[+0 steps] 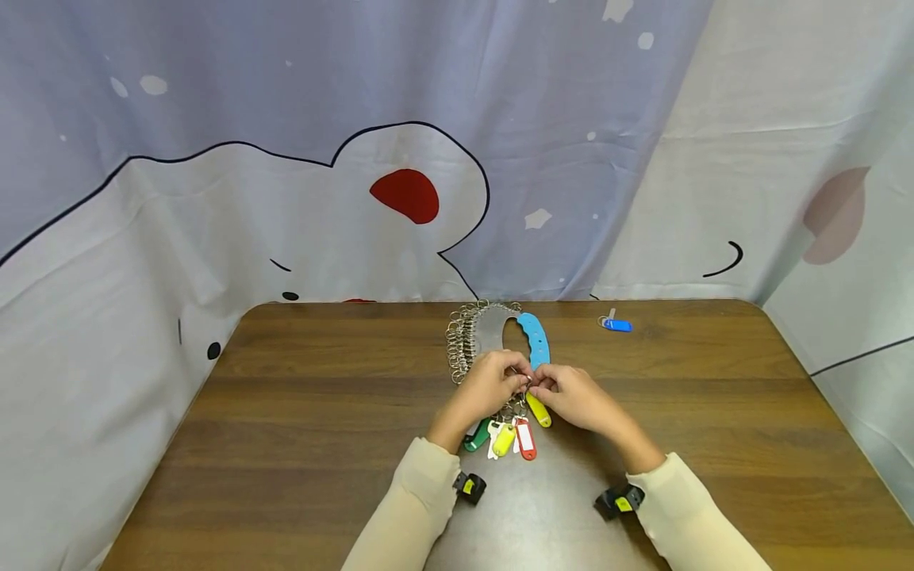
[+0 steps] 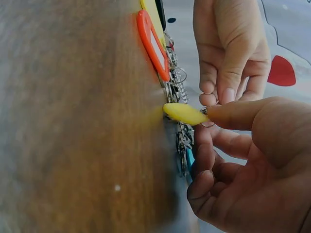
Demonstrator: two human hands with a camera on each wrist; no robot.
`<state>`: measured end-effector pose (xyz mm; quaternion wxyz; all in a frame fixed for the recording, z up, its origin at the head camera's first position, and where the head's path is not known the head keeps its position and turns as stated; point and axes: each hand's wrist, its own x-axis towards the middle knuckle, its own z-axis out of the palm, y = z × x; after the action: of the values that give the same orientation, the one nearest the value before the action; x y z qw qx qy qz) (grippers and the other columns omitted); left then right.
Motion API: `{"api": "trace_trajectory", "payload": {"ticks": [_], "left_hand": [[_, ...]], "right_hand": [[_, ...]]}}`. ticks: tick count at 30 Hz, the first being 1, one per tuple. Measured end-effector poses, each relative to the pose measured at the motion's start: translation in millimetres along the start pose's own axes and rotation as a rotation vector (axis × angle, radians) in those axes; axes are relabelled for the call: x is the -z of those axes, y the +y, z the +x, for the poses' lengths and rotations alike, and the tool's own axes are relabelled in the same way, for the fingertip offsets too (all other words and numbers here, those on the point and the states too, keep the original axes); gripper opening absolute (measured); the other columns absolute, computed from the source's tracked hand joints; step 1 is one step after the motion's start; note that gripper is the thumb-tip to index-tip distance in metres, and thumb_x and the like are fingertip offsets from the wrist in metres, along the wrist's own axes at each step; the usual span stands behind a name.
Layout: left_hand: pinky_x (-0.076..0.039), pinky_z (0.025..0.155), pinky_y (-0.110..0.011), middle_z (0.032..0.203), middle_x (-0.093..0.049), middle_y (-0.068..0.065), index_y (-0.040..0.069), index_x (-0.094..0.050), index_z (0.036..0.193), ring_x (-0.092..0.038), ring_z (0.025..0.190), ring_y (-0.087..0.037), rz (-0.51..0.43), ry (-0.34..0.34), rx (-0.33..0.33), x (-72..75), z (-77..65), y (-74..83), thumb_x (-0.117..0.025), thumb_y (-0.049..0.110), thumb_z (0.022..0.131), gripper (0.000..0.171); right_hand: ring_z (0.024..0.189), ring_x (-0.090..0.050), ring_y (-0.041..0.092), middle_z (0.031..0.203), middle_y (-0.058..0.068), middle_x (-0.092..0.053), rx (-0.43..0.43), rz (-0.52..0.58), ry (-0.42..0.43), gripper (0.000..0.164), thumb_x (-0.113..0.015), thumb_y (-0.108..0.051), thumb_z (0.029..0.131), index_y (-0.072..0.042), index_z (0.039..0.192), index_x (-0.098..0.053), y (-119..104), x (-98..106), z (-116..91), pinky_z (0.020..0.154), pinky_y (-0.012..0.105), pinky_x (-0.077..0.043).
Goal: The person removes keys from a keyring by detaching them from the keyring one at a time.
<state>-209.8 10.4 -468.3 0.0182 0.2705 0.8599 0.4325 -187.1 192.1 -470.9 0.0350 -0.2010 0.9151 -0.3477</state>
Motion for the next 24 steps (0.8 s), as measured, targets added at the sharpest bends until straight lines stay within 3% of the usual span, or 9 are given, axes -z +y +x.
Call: {"api": "trace_trajectory", "payload": {"ticks": [7, 11, 18, 24], "left_hand": [[-0.056, 0.064, -0.018, 0.092, -0.068, -0.01, 0.003, -0.072, 0.09, -0.069, 0.075, -0.015, -0.091, -0.014, 0.027, 0.7, -0.8, -1.6, -0.067, -0.002, 0.087, 0.008], [-0.055, 0.063, -0.018, 0.091, -0.069, -0.01, 0.002, -0.073, 0.09, -0.07, 0.075, -0.018, -0.087, -0.006, 0.02, 1.7, -0.9, -1.6, -0.067, -0.002, 0.087, 0.008], [-0.052, 0.067, -0.022, 0.09, -0.07, -0.004, 0.008, -0.073, 0.091, -0.062, 0.075, -0.009, 0.035, -0.008, 0.002, 2.2, -0.3, -1.2, -0.069, 0.002, 0.086, 0.009], [-0.051, 0.068, -0.022, 0.087, -0.068, -0.002, 0.012, -0.074, 0.089, -0.061, 0.075, -0.009, 0.14, -0.014, -0.057, 3.1, 0.1, -0.7, -0.072, 0.009, 0.084, 0.006]], "right_hand": [[0.07, -0.058, 0.013, 0.077, 0.001, -0.066, -0.039, 0.043, 0.014, 0.005, -0.065, -0.014, 0.09, -0.011, 0.086, -0.065, 2, 0, 1, 0.063, 0.032, -0.049], [0.073, -0.061, 0.014, 0.08, 0.002, -0.069, -0.049, 0.047, 0.038, 0.004, -0.064, -0.014, 0.09, -0.011, 0.088, -0.066, -2, 3, 1, 0.065, 0.034, -0.051], [0.074, -0.063, 0.013, 0.082, 0.002, -0.071, 0.008, 0.015, 0.094, 0.004, -0.065, -0.012, 0.091, -0.011, 0.09, -0.069, -4, 8, 1, 0.067, 0.036, -0.054], [0.071, -0.063, 0.012, 0.079, 0.001, -0.072, 0.047, 0.023, 0.136, 0.004, -0.068, -0.014, 0.089, -0.012, 0.088, -0.071, -6, 13, 1, 0.063, 0.034, -0.054]]}}
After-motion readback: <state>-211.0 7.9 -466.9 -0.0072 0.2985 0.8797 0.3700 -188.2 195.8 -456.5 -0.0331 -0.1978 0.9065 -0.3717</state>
